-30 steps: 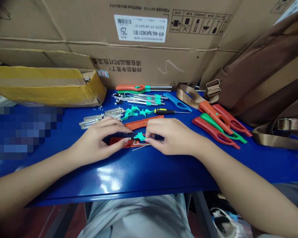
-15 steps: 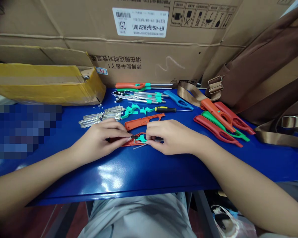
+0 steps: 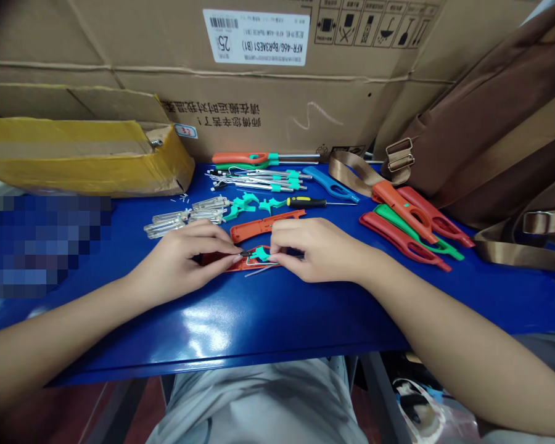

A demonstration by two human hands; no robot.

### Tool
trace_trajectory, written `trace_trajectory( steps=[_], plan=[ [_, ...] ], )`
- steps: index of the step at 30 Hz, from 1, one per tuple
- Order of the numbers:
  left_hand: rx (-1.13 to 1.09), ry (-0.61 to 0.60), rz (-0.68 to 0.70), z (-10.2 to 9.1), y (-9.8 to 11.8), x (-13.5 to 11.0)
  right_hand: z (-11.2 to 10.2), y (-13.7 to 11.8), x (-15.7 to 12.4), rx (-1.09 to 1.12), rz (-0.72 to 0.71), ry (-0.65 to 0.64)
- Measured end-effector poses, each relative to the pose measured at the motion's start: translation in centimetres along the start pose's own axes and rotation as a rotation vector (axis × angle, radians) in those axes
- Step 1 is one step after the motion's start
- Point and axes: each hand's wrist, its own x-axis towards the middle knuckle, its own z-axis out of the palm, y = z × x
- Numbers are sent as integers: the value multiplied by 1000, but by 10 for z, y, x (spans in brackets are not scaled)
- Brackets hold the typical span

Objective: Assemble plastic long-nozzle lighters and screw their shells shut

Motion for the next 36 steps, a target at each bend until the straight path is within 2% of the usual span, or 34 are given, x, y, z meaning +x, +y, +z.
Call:
trace_trajectory(
  steps=[10,15,26,36],
  plan=[
    [-28,0,-31,-1,0,0,2,0,0,50,18,-39],
    [-30,8,-26,-1,2,1,0,-1,0,66,-14,-23],
    [-19,16,10,-1,-1,1,6,-3,1,14,35,-7],
    [-21,11,-13,0,-1,0,6,-2,2,50,22,18]
  ],
)
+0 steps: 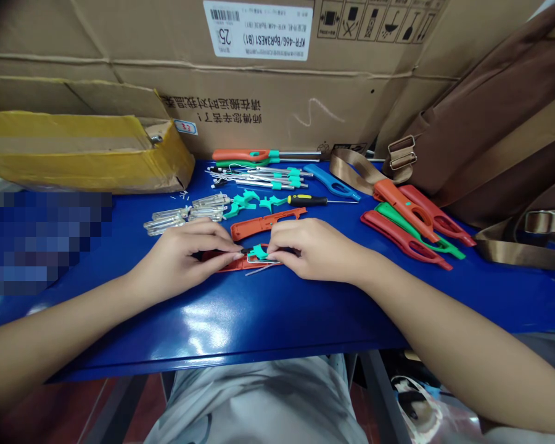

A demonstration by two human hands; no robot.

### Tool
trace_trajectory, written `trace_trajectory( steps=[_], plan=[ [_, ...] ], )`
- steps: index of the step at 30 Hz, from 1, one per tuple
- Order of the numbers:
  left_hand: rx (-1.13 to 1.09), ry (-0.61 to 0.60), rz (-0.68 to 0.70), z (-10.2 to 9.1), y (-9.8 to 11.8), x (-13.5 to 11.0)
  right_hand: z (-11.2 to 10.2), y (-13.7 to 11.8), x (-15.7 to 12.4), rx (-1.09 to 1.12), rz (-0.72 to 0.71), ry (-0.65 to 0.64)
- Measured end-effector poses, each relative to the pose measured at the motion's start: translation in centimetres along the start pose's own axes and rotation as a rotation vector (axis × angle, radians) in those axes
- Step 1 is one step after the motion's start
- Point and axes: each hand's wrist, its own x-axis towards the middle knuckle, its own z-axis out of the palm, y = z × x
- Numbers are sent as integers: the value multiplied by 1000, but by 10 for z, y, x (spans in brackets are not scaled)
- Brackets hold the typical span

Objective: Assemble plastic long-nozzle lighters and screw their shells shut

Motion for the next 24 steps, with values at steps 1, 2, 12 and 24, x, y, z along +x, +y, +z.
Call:
trace_trajectory(
  steps=[1,2,12,24],
  plan=[
    [-4,0,-2,0,0,0,0,0,0,-3,2,-2],
    [-8,2,-2,0,0,0,0,-1,0,-8,4,-4],
    [-23,15,14,2,0,1,2,1,0,-49,37,5],
    [-33,14,9,3,1,2,0,-2,-1,-46,21,-22]
  ],
)
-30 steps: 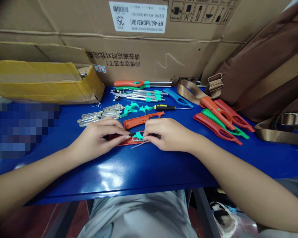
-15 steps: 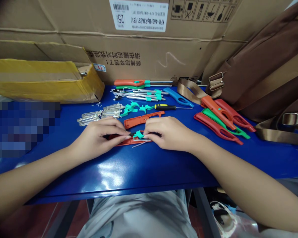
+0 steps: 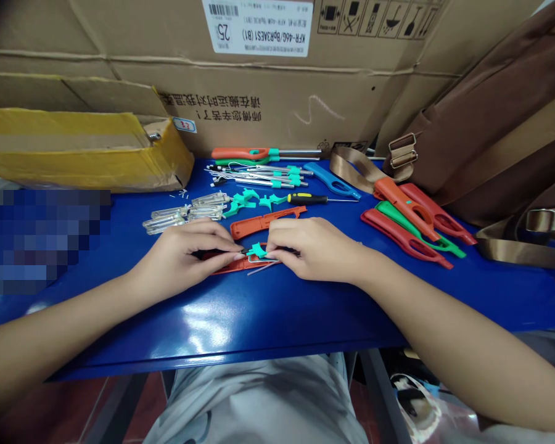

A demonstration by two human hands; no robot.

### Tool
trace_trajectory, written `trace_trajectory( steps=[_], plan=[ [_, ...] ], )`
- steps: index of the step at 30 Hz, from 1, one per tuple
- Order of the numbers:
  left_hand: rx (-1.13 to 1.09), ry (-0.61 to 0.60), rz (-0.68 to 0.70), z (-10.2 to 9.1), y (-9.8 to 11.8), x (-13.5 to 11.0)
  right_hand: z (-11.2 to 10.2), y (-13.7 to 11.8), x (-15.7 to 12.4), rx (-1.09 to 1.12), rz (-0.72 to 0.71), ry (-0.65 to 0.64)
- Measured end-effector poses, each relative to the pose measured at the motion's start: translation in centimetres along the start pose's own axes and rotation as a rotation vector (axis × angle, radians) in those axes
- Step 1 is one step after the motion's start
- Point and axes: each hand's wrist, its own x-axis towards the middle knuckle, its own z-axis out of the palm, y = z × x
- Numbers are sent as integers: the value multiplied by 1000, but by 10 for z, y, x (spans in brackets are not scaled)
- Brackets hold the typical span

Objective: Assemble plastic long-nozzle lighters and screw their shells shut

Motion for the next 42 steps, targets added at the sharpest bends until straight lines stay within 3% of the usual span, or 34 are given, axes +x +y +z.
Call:
trace_trajectory(
  steps=[15,23,28,42],
  plan=[
    [124,-134,46,-5,6,-2,-1,-3,0,-37,18,-43],
    [358,-304,100,-15,15,-3,-3,-2,-1,-59,1,-59],
    [488,-298,182,-13,19,-4,-4,-2,-1,-57,-12,-57],
    [411,-295,156,-10,15,-5,-6,-4,-2,-107,-48,-103]
  ],
)
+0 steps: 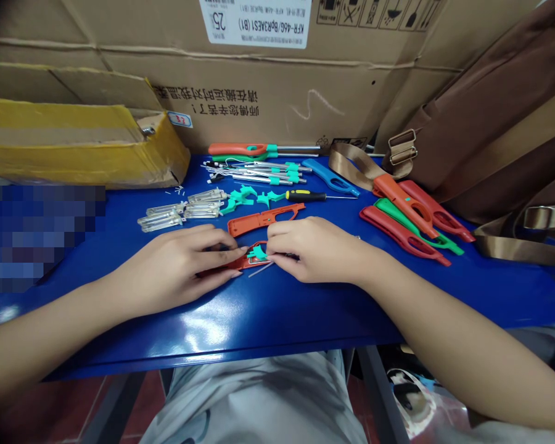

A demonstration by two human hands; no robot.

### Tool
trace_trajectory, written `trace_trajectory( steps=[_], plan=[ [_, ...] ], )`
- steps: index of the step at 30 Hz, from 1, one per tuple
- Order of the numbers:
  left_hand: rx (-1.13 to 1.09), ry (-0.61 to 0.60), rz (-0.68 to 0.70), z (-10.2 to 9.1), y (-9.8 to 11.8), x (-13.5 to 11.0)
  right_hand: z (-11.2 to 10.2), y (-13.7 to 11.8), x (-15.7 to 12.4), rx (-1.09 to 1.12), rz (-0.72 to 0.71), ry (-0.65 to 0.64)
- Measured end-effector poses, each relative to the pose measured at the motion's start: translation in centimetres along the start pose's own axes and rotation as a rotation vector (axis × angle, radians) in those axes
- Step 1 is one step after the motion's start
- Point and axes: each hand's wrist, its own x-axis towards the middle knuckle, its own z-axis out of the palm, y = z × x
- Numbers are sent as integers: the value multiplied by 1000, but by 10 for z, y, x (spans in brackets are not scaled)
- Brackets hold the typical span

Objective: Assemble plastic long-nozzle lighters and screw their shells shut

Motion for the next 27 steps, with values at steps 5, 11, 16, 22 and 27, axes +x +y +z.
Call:
trace_trajectory(
  steps=[5,11,16,22,27],
  plan=[
    [67,-7,16,0,2,0,1,-2,0,-8,-7,-11],
    [46,-21,9,0,0,0,4,-3,5,118,151,50],
    [107,-24,35,1,2,0,8,-3,11,242,293,114],
    [86,-10,31,-1,0,1,5,0,9,260,338,190],
    [6,-10,14,-4,-6,-1,-12,7,3,279,368,142]
  ],
)
